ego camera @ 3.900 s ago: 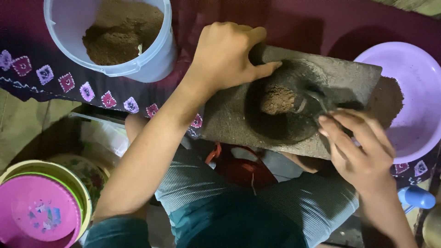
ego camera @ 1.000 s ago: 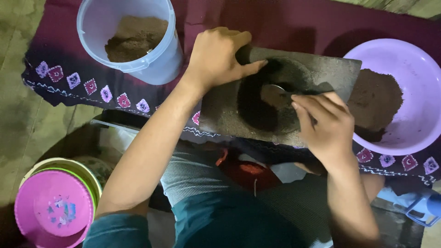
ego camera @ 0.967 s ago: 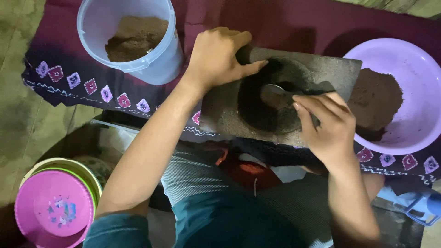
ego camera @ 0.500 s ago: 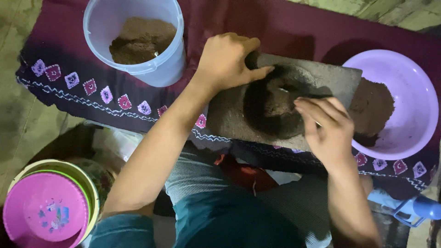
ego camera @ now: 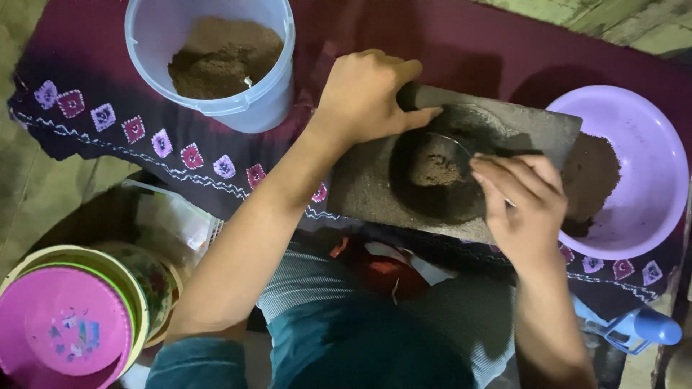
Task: Manually grinding a brown substance into a fine powder using a stone pestle on a stone slab and then transferring the powder to a bowl using a spoon.
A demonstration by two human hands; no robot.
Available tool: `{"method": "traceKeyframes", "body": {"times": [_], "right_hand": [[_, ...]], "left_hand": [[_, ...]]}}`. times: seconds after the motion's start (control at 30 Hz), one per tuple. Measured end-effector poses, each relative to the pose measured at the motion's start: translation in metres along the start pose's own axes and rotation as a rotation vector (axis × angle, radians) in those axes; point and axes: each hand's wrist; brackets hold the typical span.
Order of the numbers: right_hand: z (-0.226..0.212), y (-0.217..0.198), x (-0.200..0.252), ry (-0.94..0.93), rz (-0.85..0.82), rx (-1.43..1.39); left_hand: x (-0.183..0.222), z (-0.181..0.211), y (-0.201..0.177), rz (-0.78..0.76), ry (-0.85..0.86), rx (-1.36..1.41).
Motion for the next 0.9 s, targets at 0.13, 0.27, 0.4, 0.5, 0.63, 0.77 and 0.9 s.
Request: {"method": "traceKeyframes", "body": {"times": [0.13,0.27,0.4,0.5,0.63,0.77,0.9], "right_hand": [[0.006,0.004,0.003,-0.07,-0.22,0.113],[0.003,0.0,0.005,0.004,-0.12,-0.058],[-0.011,-0.012,0.005,0.105,-0.007,-0.137],[-0.011,-0.011,0.007,0.09,-0.124,-0.159],[-0.007,-0.006,0.01,0.031,-0.159,0.067],[0.001,-0.005,0.01,0.056,0.028,-0.092],[0.007,-0.01,0.011,-0.024,0.034,0.128]], "left_hand": [[0.0,0.0,0.0,0.005,0.014,-0.011],[0.002,0.002,-0.001,0.022,0.022,-0.024],[0.001,0.005,-0.006,-0.02,-0.004,-0.01],[0.0,0.007,-0.008,-0.007,0.013,-0.004],[0.0,0.007,-0.008,-0.006,0.012,-0.047],[-0.001,0.007,-0.01,-0.042,-0.016,-0.055],[-0.001,0.009,-0.011,-0.034,0.017,-0.068]]}}
Point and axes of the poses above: each hand's wrist, its own x-axis away from the middle knuckle, its own y-axis out of the palm, z = x × y, and after that the axes turned 12 degrees about z, right-handed
